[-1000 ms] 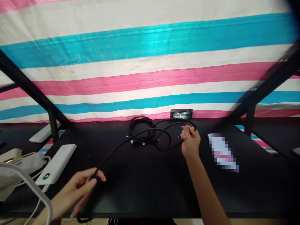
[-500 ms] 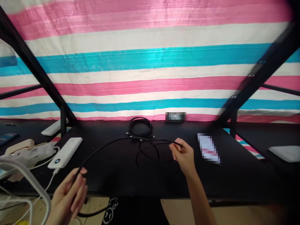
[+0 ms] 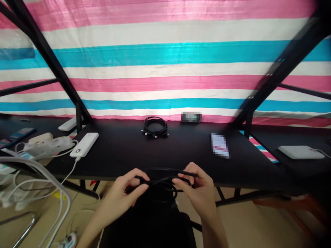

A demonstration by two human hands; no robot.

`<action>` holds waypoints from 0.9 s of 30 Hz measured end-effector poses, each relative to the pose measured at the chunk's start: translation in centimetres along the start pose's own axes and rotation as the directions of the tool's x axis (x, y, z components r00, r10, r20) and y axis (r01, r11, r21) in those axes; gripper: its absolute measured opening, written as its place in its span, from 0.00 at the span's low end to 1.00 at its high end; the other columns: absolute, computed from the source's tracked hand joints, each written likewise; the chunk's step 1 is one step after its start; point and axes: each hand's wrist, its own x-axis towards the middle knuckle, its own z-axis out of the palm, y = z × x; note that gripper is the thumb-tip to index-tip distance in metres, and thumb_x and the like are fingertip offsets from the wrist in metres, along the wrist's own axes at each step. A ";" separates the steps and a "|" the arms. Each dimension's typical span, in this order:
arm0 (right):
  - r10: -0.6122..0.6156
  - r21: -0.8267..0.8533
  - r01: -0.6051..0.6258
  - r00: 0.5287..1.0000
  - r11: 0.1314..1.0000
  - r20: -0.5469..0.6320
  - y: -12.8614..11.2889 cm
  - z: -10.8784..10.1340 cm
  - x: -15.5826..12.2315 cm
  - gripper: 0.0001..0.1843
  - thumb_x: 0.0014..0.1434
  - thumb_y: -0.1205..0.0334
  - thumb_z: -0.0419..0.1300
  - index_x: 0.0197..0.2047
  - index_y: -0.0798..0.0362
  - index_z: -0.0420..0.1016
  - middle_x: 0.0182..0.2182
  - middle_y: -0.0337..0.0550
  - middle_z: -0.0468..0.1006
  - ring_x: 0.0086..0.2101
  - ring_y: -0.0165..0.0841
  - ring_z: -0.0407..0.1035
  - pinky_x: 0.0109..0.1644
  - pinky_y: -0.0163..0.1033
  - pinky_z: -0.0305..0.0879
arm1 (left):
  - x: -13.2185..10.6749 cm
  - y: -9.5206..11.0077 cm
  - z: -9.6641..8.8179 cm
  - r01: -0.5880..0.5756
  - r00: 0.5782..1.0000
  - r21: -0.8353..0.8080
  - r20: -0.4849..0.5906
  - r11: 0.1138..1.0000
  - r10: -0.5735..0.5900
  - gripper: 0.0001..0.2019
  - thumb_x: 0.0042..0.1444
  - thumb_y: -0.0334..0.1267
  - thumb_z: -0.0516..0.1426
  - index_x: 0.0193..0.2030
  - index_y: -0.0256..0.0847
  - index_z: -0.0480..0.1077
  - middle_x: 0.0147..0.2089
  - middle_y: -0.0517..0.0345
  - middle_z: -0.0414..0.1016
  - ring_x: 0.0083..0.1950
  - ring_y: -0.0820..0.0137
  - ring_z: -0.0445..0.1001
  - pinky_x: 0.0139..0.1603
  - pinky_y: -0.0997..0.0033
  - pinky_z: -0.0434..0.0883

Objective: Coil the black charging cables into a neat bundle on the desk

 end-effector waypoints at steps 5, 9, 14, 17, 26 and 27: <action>-0.038 -0.006 0.038 0.999 0.999 -0.004 -0.9 1.1 -0.6 0.23 0.47 0.65 0.67 0.19 0.53 0.53 0.21 0.34 0.62 0.23 0.24 0.60 0.23 0.29 0.58 | -0.5 0.2 1.5 -0.164 0.978 0.363 -0.061 0.917 0.199 0.12 0.51 0.46 0.58 0.38 0.45 0.77 0.21 0.61 0.71 0.22 0.74 0.67 0.27 0.77 0.63; -0.012 0.037 0.009 0.997 0.999 0.078 -1.4 1.3 -1.0 0.21 0.49 0.63 0.66 0.20 0.53 0.55 0.23 0.33 0.62 0.21 0.22 0.59 0.22 0.29 0.57 | -1.0 -0.8 0.8 -0.233 0.958 0.441 -0.049 0.867 0.283 0.12 0.54 0.45 0.56 0.36 0.42 0.77 0.19 0.62 0.70 0.19 0.76 0.64 0.25 0.78 0.62; 0.164 0.113 -0.185 0.971 0.976 0.171 -1.3 1.2 -0.8 0.12 0.57 0.57 0.59 0.28 0.53 0.62 0.23 0.33 0.62 0.19 0.21 0.60 0.20 0.28 0.58 | -1.4 -1.2 -1.0 -0.263 0.923 0.426 -0.151 0.866 0.354 0.10 0.51 0.43 0.58 0.27 0.39 0.75 0.16 0.64 0.64 0.17 0.79 0.59 0.19 0.81 0.59; 0.208 0.156 -0.220 0.974 0.963 0.093 -0.8 0.5 -0.4 0.12 0.56 0.55 0.59 0.29 0.52 0.62 0.24 0.33 0.63 0.19 0.21 0.61 0.20 0.28 0.58 | -1.6 -0.9 -1.6 -0.273 0.892 0.383 -0.244 0.882 0.382 0.08 0.47 0.42 0.60 0.25 0.40 0.75 0.16 0.62 0.67 0.17 0.78 0.61 0.17 0.82 0.59; 0.261 0.137 -0.311 0.919 0.941 0.296 0.5 -0.6 -0.2 0.20 0.53 0.55 0.62 0.49 0.48 0.65 0.35 0.40 0.68 0.23 0.24 0.65 0.23 0.31 0.60 | 0.7 -1.1 0.8 -0.093 0.964 0.224 -0.222 0.970 0.144 0.11 0.45 0.47 0.61 0.28 0.41 0.77 0.20 0.60 0.70 0.19 0.78 0.59 0.19 0.81 0.59; 0.272 0.097 -0.314 0.913 0.945 0.304 0.5 -0.6 -0.1 0.20 0.53 0.55 0.62 0.48 0.48 0.66 0.34 0.39 0.69 0.23 0.24 0.64 0.25 0.32 0.61 | 1.1 -1.3 1.0 -0.056 0.972 0.191 -0.214 0.980 0.098 0.12 0.45 0.48 0.61 0.28 0.41 0.76 0.21 0.60 0.71 0.20 0.78 0.60 0.19 0.81 0.59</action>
